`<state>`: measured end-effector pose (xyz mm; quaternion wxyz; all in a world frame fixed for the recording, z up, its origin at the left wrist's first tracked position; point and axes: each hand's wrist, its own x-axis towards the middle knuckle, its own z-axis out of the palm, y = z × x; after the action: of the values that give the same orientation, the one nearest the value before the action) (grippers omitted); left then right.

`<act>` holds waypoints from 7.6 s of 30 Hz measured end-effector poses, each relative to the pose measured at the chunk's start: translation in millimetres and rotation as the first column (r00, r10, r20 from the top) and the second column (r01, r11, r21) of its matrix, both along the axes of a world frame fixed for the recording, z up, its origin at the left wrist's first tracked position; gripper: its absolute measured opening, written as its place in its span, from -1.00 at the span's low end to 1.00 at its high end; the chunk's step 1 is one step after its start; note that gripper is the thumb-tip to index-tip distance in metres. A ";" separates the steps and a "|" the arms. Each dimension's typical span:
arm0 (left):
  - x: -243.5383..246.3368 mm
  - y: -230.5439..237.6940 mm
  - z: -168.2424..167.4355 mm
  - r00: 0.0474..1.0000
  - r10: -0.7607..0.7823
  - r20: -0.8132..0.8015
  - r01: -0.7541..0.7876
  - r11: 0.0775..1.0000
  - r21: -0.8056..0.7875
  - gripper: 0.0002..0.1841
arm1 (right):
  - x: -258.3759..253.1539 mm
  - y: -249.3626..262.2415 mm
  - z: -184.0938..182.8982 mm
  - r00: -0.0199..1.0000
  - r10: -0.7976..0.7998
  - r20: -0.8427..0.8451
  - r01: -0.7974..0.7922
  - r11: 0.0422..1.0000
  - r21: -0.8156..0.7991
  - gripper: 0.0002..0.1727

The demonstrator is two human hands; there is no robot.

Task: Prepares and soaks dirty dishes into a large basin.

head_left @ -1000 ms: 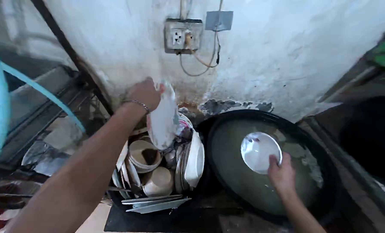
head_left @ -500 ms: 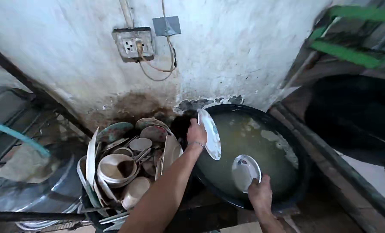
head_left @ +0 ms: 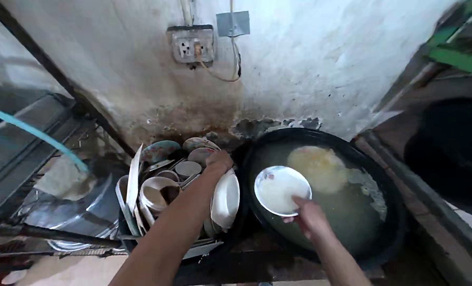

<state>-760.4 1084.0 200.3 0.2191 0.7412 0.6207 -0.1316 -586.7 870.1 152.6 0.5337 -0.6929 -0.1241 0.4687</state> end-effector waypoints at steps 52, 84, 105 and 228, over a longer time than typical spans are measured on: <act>-147.6 24.6 118.3 0.951 0.024 0.307 -0.094 0.972 0.214 -0.54 | -169.0 184.5 248.2 0.671 0.474 0.570 -0.544 0.837 -0.056 -0.56; 56.8 -118.3 -79.5 0.450 -0.892 0.041 0.789 0.418 0.450 -0.67 | 115.4 -97.7 -50.6 0.753 -0.250 0.608 0.426 0.890 -0.162 -0.37; 193.5 -99.7 -201.1 0.814 -0.557 0.162 0.490 0.810 0.323 -0.38 | 121.3 -110.4 -97.4 0.699 -0.216 0.682 0.382 0.919 -0.101 -0.45; -33.8 -66.2 -33.8 0.985 0.055 0.167 -0.023 0.982 -0.186 -0.16 | -25.4 49.0 -39.9 0.845 -0.054 -0.532 0.146 0.980 0.133 -0.48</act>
<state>-794.2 1017.9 166.5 0.3412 0.7142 0.5993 -0.1196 -612.1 919.1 112.7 0.6276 -0.4963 0.0236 0.5994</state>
